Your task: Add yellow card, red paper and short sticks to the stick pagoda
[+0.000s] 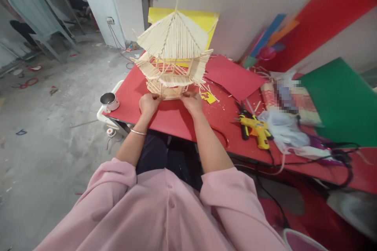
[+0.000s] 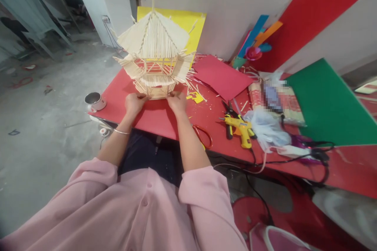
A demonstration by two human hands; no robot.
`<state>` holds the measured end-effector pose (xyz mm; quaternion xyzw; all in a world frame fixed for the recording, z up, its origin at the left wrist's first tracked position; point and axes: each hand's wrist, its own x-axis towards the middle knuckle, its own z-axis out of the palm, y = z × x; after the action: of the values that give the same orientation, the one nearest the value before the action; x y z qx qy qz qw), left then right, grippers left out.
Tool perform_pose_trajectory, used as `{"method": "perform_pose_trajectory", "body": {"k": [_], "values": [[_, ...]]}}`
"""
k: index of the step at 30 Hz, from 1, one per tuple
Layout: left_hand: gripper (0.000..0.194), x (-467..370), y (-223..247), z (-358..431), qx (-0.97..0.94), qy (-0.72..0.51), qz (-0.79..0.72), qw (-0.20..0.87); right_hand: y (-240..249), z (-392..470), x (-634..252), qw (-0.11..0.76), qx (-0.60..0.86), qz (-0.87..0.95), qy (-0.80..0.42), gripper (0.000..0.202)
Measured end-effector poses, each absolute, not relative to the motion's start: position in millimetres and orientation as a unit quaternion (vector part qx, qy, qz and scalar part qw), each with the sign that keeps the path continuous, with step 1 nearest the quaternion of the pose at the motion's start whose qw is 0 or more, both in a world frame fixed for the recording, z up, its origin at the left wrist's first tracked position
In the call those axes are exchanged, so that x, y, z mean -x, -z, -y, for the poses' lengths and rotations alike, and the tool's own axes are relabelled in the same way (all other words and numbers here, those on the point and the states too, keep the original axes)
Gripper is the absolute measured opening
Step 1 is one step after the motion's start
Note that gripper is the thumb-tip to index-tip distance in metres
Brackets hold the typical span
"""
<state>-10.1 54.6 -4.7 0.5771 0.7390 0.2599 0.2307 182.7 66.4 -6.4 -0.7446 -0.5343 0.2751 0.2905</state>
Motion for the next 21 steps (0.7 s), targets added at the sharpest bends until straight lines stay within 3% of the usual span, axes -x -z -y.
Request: {"method": "perform_pose_trajectory", "body": {"k": [5, 14, 21], "values": [[0.034, 10, 8, -59, -0.593, -0.243, -0.743, 0.193, 23, -80, -182, 0.322, 0.740, 0.512, -0.295, 0.030], [0.030, 10, 12, -65, -0.564, -0.262, -0.752, 0.220, 44, -105, -180, 0.389, 0.719, 0.458, -0.351, 0.017], [0.025, 16, 15, -64, -0.565, -0.294, -0.739, 0.220, 38, -98, -178, 0.425, 0.687, 0.440, -0.392, 0.024]]}}
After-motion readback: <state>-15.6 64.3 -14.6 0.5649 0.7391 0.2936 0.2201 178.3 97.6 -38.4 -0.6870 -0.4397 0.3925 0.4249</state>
